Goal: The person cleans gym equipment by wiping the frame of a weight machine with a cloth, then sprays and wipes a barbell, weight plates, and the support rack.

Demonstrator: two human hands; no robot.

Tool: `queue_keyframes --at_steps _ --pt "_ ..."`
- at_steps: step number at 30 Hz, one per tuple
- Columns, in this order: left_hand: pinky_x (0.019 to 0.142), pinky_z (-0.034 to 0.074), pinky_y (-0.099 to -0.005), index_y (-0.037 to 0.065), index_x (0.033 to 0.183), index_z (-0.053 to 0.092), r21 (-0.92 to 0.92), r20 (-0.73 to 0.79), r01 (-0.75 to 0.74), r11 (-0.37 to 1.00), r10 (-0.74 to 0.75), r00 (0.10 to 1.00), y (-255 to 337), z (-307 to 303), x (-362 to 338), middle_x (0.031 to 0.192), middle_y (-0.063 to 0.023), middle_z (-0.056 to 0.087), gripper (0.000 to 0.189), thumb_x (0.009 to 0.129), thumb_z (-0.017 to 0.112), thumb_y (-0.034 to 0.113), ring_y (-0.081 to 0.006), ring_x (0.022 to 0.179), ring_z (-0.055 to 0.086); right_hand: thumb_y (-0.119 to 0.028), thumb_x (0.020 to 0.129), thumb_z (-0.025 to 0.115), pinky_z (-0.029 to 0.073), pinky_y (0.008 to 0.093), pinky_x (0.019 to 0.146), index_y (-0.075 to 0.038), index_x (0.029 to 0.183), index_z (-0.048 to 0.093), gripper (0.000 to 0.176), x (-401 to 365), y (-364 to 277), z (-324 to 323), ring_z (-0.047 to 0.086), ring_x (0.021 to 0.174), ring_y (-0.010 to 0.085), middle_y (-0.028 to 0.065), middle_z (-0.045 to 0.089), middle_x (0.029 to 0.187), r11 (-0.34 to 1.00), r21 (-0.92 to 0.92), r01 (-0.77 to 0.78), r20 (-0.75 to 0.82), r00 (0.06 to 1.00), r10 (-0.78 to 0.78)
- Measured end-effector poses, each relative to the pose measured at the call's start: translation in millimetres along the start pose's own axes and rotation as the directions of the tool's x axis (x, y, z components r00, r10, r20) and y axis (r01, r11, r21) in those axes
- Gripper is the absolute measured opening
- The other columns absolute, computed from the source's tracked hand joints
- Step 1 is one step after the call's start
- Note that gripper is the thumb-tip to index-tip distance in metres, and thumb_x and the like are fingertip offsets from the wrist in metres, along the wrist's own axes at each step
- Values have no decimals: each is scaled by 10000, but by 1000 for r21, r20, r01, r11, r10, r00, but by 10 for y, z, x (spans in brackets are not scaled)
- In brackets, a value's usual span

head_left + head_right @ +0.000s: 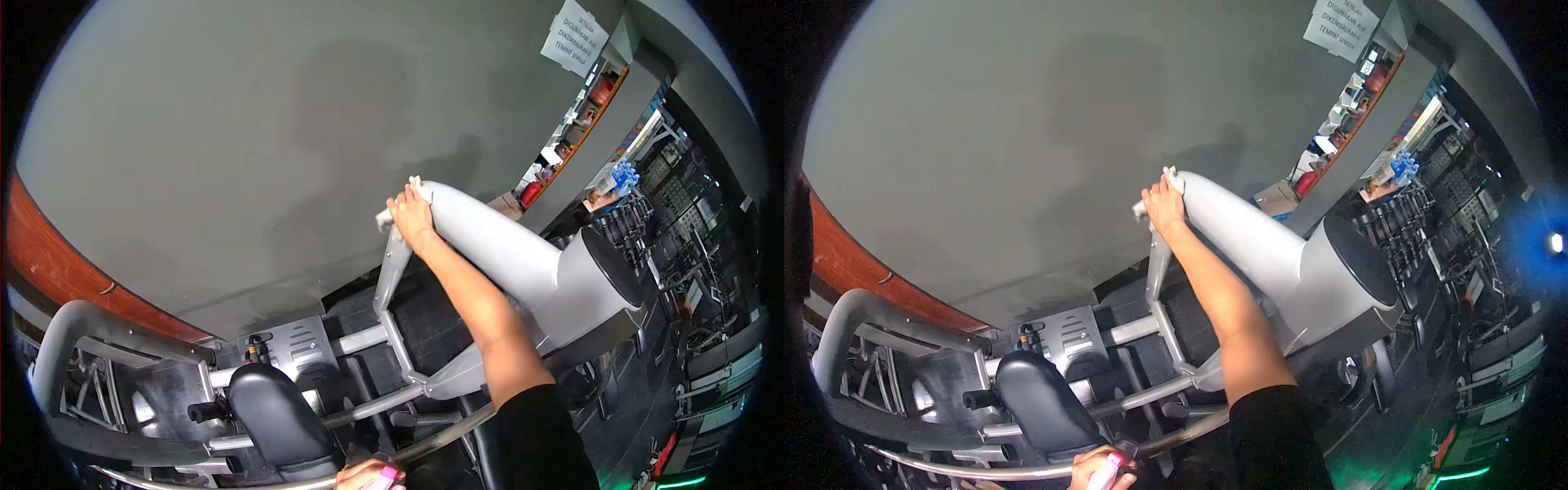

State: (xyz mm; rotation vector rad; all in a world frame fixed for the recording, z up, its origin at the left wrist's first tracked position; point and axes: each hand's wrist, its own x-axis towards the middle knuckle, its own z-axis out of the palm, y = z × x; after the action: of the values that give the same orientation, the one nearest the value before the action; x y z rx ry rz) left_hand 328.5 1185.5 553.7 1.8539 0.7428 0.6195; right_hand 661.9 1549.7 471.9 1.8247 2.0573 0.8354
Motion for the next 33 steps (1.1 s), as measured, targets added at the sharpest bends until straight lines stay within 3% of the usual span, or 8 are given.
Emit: queue_keyframes --at_steps 3,9,22,25,29,30,31,33 --pt "701 482 -393 50 900 587 46 -68 -21 999 24 997 47 26 -28 864 -113 614 196 780 653 191 -293 851 600 -193 875 498 112 520 1127 -136 1161 564 299 216 149 -285 544 1130 323 98 620 1080 973 -63 -221 3 975 222" --pt "607 496 -366 32 848 589 -39 -191 -79 996 70 979 132 -82 160 757 -107 610 159 728 673 94 -302 700 606 -198 871 527 228 503 1086 -160 1138 615 284 230 421 -181 576 1072 299 94 615 1096 901 156 -406 66 914 400" --pt "601 517 -370 32 826 596 308 -272 -112 945 200 941 -89 107 -9 820 -117 633 214 681 747 78 -295 730 634 -287 905 472 427 390 920 -144 1052 655 275 -245 -693 1155 496 1194 240 74 618 1152 994 -66 82 -57 995 -86" --pt "595 524 -364 32 853 607 -38 -276 -103 994 89 957 -38 116 20 823 -119 637 201 696 731 52 -294 726 637 -213 899 470 477 417 828 -200 1095 632 255 -476 -764 1031 634 1028 235 71 675 1044 911 396 -113 388 920 -54" --pt "613 527 -356 12 875 606 -29 -245 -141 990 130 961 72 152 108 830 -124 640 202 706 715 29 -301 722 632 -187 906 489 463 459 890 -142 1151 606 274 -748 -922 1097 634 1006 296 114 651 1105 41 748 -662 580 683 444" --pt "636 523 -358 5 893 604 -84 -233 -148 985 125 964 129 138 139 828 -130 638 210 712 708 31 -302 733 628 -201 938 460 471 445 915 -111 1222 552 313 -776 -1061 1497 592 1087 281 112 628 1156 -731 594 -335 688 683 246" --pt "656 519 -362 5 906 607 -96 -237 -177 980 150 960 157 145 156 827 -134 637 219 715 709 40 -302 740 625 -201 938 460 471 445 915 -111 1222 552 313 -810 -1004 1347 592 1087 281 112 628 1156 -726 604 -329 682 684 258" --pt "644 518 -362 0 906 603 -57 -220 -219 974 202 954 212 143 163 818 -136 633 215 721 705 37 -308 730 621 -231 970 403 493 419 909 -102 1259 513 335 -832 -843 942 574 1113 256 105 606 1192 -968 -149 204 830 557 -10"
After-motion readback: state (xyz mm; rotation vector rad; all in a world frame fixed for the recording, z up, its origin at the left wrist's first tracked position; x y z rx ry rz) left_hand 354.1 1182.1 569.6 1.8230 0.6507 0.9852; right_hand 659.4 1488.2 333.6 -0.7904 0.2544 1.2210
